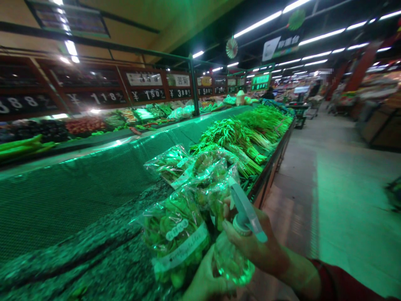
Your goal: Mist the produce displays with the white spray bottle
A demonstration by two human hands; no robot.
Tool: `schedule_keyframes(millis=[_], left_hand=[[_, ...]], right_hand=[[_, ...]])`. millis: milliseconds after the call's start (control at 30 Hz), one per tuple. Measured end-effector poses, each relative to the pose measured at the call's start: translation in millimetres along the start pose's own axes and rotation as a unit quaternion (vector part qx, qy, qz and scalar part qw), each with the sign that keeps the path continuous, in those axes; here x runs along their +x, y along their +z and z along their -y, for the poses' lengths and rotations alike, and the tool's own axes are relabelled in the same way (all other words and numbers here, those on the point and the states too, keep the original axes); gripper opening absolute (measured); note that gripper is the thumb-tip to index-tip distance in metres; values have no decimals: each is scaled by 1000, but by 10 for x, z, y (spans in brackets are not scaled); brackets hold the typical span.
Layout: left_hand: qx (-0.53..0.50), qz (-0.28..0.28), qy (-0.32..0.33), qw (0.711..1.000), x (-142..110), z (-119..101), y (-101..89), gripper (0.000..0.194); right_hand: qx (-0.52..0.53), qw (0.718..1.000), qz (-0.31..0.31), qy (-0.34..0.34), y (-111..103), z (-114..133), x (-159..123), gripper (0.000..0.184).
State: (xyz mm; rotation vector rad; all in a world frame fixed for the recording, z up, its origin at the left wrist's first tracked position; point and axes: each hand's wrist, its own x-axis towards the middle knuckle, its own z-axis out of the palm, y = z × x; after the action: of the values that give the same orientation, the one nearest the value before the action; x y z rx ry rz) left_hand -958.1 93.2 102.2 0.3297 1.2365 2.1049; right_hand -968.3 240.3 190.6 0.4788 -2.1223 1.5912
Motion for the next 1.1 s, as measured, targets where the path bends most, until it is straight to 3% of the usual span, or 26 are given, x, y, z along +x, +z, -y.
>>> schedule_keyframes(millis=[67, 233, 567, 1100], left_hand=[[13, 3, 11, 1000, -20, -23, 4, 79], [54, -27, -7, 998, -89, -56, 0, 38], [74, -35, -23, 996, -96, -64, 36, 41], [78, -75, -2, 994, -110, -178, 68, 38]], right_hand=[[-6, 1000, 4, -1, -1, 19, 8, 21], [3, 1000, 25, -11, 1, 72, 24, 21], [7, 999, 44, -19, 30, 78, 19, 31], [-27, 994, 61, -82, 55, 187, 103, 30]])
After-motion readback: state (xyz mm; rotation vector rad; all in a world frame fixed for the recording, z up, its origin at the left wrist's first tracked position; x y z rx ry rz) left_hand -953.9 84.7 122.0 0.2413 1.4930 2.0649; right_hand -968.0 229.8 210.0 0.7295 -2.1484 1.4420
